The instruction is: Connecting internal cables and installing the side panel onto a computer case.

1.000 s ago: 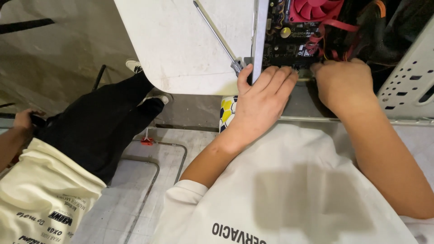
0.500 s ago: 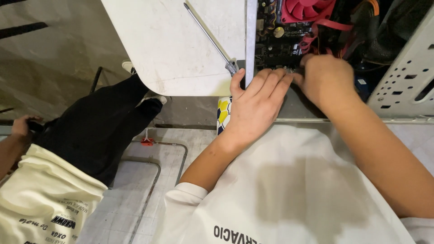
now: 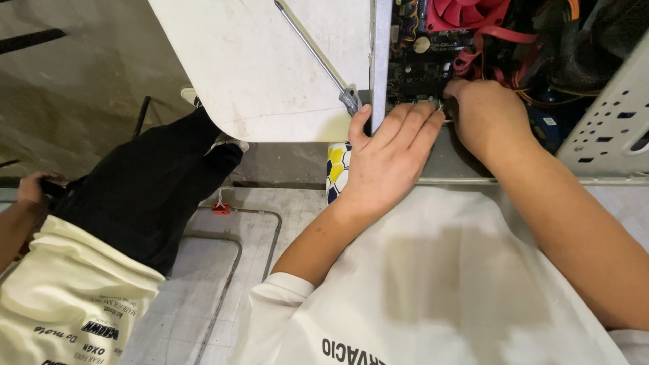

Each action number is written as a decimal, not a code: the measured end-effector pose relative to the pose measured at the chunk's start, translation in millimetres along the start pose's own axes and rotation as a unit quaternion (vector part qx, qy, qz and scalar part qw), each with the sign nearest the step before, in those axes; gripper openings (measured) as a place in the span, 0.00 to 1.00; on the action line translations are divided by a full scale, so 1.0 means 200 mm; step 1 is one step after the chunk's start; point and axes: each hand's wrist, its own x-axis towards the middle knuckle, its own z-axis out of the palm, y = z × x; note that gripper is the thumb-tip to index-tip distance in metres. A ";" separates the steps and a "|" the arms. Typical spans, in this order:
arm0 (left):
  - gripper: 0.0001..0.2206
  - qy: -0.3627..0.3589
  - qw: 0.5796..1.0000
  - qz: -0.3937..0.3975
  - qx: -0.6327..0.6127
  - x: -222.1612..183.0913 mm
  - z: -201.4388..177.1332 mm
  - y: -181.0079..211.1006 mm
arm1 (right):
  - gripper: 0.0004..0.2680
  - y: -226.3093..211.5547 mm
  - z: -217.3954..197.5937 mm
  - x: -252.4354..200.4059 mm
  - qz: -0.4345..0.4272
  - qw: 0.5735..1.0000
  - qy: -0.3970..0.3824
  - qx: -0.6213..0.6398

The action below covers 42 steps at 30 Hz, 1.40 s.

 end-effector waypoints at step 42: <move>0.10 0.014 0.994 0.018 0.108 0.04 -0.10 0.00 | 0.07 0.10 0.16 0.07 0.106 0.990 0.031 0.089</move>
